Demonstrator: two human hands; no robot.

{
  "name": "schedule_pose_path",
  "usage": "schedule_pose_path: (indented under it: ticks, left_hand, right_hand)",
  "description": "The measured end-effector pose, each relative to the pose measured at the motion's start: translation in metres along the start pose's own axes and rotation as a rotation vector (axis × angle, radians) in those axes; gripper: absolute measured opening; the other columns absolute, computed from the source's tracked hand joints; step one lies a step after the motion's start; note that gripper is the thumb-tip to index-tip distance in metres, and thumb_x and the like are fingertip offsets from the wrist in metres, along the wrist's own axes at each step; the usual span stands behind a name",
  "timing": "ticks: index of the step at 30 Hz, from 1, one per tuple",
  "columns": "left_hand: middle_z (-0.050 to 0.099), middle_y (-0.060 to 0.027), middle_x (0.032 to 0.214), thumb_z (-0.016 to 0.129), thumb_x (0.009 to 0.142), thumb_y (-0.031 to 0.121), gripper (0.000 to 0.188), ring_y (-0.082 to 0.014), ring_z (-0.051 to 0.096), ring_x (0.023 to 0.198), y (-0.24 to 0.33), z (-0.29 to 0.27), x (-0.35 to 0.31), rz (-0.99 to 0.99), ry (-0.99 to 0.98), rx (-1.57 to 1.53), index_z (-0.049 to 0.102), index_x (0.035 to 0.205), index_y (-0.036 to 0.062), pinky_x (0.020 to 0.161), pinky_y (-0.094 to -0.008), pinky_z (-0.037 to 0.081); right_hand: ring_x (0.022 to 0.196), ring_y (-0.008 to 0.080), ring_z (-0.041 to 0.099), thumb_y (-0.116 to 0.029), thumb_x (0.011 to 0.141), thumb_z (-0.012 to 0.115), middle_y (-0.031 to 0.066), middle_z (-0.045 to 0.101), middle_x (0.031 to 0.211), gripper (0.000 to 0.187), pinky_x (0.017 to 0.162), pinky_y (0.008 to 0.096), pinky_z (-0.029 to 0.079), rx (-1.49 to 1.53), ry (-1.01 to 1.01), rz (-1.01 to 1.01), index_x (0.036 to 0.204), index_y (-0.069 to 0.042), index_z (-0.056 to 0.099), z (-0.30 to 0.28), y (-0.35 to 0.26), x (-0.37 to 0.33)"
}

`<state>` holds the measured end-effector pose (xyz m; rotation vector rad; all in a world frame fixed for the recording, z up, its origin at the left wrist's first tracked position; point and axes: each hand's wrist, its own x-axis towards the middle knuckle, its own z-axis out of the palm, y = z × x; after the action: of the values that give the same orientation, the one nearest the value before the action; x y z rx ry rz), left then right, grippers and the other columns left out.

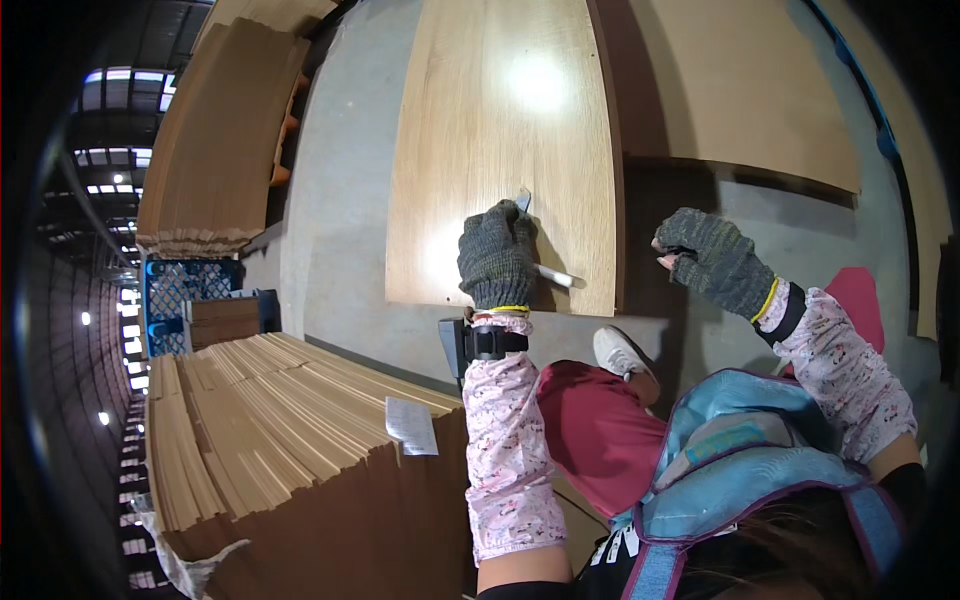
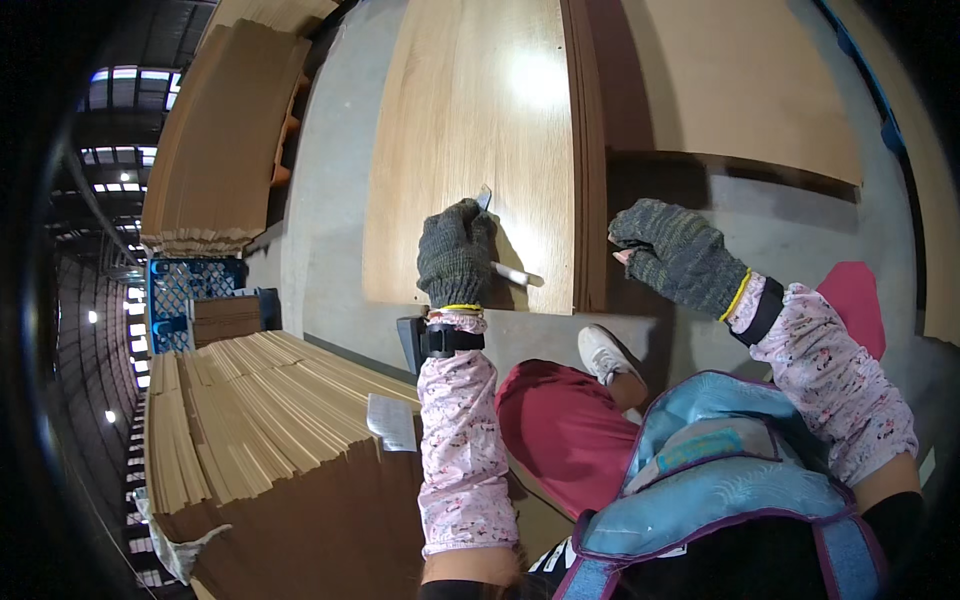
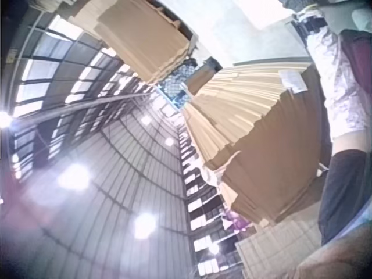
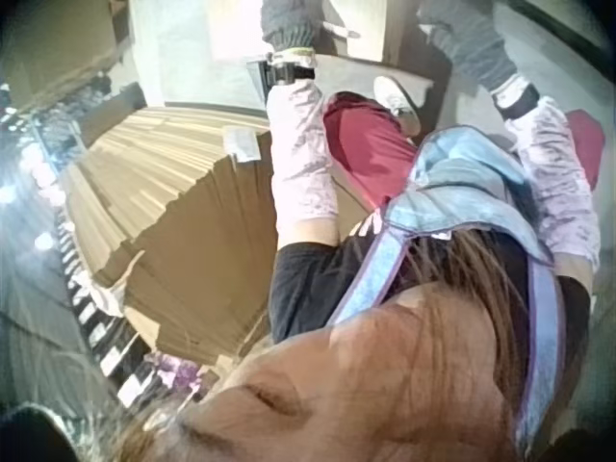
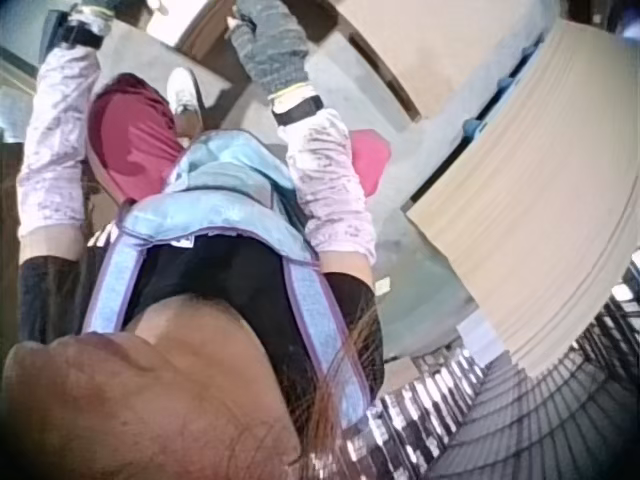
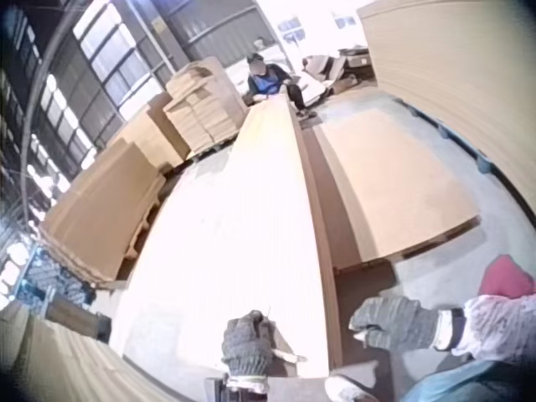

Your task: Stack and organize large wood panels in a warehouse or factory setting.

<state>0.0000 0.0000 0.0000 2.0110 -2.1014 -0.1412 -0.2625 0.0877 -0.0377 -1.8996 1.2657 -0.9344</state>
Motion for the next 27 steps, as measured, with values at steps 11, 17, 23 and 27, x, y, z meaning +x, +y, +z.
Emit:
schedule_pose_path:
  ticks: [11,17,23,27]
  left_hand:
    - [0.058,-0.0156,0.092,0.054,0.083,0.026,0.025,-0.0327,0.059,0.088,0.002,-0.003,-0.006,0.040,0.015,0.125,0.060,0.100,0.0089,0.070,-0.0437,0.050]
    - [0.056,-0.0129,0.093,0.054,0.080,0.020,0.035,-0.0287,0.058,0.086,-0.009,0.010,-0.008,0.154,0.067,0.165,0.054,0.112,0.0077,0.067,-0.0409,0.049]
    - [0.057,-0.0132,0.100,0.053,0.082,0.016,0.035,-0.0280,0.057,0.091,-0.017,0.007,-0.012,0.134,0.095,0.064,0.053,0.115,0.0062,0.071,-0.0385,0.048]
    - [0.057,-0.0122,0.093,0.054,0.082,0.018,0.027,-0.0290,0.058,0.087,-0.030,0.009,-0.016,0.102,0.130,0.014,0.057,0.106,0.0070,0.069,-0.0407,0.049]
  right_hand:
    - [0.091,0.0317,0.057,-0.036,0.074,0.065,0.0151,0.058,0.093,0.042,0.077,0.0429,0.046,-0.385,-0.030,-0.166,0.102,-0.005,0.060,0.063,-0.077,0.044]
    - [0.084,0.0319,0.059,-0.022,0.075,0.058,0.0143,0.058,0.090,0.028,0.071,0.0447,0.048,-0.640,-0.090,-0.075,0.100,-0.008,0.058,0.096,-0.074,0.066]
    - [0.081,0.0328,0.058,-0.019,0.070,0.058,0.0147,0.058,0.089,0.030,0.071,0.0428,0.046,-0.699,-0.108,-0.067,0.098,-0.006,0.057,0.095,-0.086,0.069]
    - [0.090,0.0342,0.058,-0.021,0.070,0.061,0.0177,0.059,0.099,0.038,0.079,0.0424,0.046,-0.605,-0.083,-0.130,0.103,-0.004,0.057,0.078,-0.074,0.048]
